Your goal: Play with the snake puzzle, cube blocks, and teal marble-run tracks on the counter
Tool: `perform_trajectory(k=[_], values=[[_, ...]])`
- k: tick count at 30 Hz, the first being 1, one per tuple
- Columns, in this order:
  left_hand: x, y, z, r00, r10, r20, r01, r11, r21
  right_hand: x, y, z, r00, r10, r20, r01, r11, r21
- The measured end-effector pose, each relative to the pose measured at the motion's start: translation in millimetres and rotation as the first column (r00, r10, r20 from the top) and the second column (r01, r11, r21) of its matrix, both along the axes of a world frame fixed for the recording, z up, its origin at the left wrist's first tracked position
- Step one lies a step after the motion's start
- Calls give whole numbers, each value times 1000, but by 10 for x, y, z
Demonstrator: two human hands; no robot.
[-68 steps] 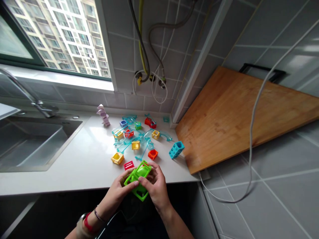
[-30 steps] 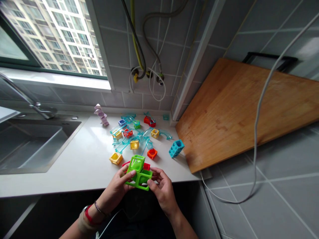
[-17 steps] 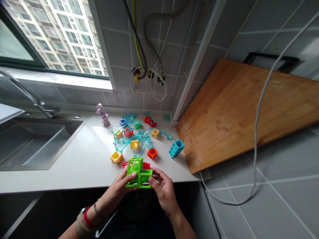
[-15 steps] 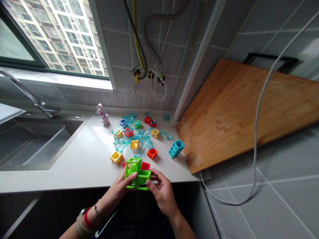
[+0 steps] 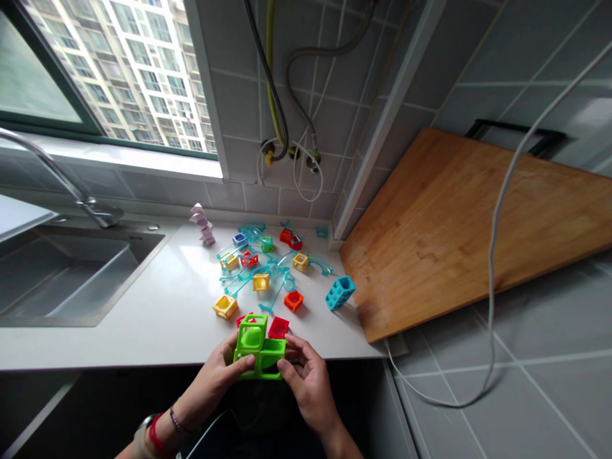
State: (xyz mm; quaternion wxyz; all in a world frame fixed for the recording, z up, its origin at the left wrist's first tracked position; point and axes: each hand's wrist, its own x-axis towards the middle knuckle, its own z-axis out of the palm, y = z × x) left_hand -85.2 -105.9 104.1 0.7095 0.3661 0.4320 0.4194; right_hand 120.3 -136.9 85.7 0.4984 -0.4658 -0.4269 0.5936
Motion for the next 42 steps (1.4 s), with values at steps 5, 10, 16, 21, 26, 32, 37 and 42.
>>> perform_trajectory(k=[5, 10, 16, 21, 26, 32, 37, 42], values=[[-137, -38, -7, 996, 51, -70, -55, 997, -52, -91, -32, -94, 999, 44, 13, -44, 998, -42], [-294, -31, 16, 990, 97, -105, -105, 992, -66, -150, 211, 39, 979, 34, 200, -54, 994, 92], [-475, -19, -47, 983, 136, -122, -145, 987, -68, -202, 1505, 347, 849, -81, 523, -88, 953, 291], [-563, -57, -146, 975, 190, -114, -200, 975, -94, -351, 2852, 252, 667, -99, 738, -132, 960, 248], [-660, -128, -152, 964, 244, -103, -255, 962, -100, -600, 3598, 50, 543, 23, 839, -279, 948, 154], [-796, -136, -238, 931, 354, -94, -364, 920, -145, -673, 3962, -139, 433, 129, 892, -415, 907, 70], [-868, -128, -365, 916, 384, -119, -401, 894, -202, -598, 4080, -243, 313, 160, 936, -487, 873, 14], [-914, -76, -400, 952, 290, -97, -305, 928, -217, -589, 4099, -305, 177, 117, 977, -495, 869, -15]])
